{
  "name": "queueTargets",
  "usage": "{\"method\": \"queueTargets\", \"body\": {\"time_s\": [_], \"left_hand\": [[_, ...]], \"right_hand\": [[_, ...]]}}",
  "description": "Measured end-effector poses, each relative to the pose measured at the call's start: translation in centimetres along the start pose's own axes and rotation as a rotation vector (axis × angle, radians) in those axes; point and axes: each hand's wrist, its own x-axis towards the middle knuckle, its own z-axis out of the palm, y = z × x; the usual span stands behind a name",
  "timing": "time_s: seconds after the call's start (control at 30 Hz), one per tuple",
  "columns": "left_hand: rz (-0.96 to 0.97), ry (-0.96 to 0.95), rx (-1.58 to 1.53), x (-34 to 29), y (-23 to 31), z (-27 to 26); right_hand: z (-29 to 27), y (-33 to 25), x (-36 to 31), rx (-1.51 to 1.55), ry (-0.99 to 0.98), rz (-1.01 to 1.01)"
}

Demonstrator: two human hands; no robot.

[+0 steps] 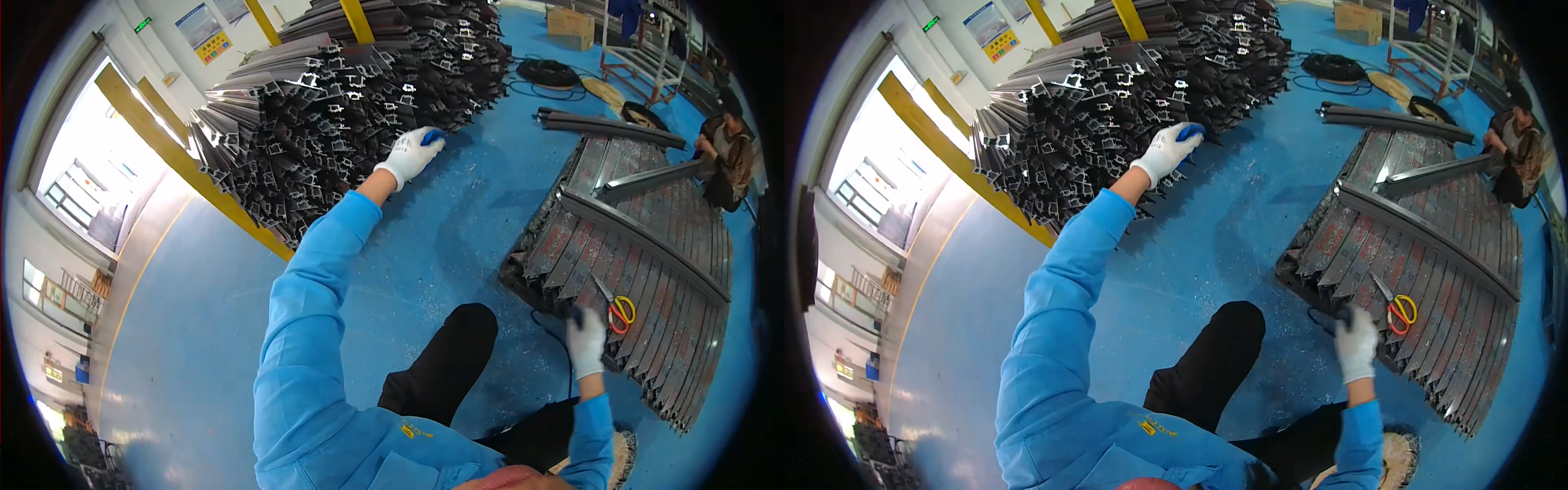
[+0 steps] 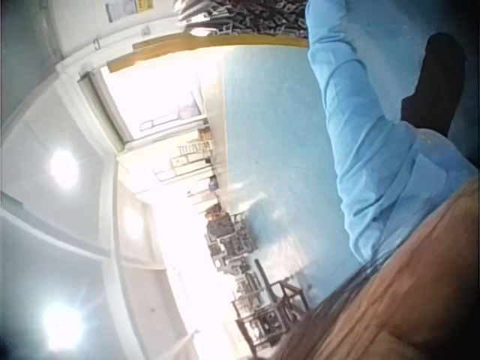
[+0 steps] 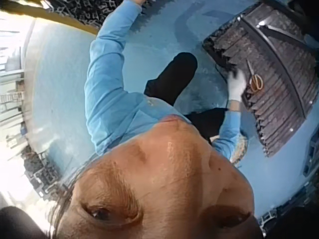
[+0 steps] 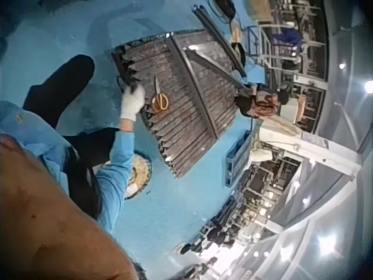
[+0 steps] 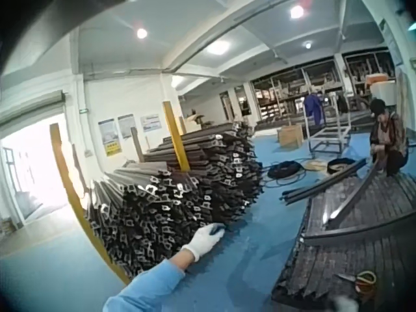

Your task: Installing a rubber gasket seal onto a long metal frame profile and cutting it to size.

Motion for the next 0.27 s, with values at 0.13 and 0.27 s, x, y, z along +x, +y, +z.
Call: {"method": "queueTargets", "body": {"time_s": [0.13,0.27], "left_hand": [[0.07,0.04,0.176,3.9,1.2,4.3],[0.133,-0.01,0.413,10.4,4.1,8.7]], "right_hand": [[5.9,-3.0,-2.8,0.092,-0.235,-0.233],[7.9,-1.4,-3.6,0.237,-0.402,-0.204]]}}
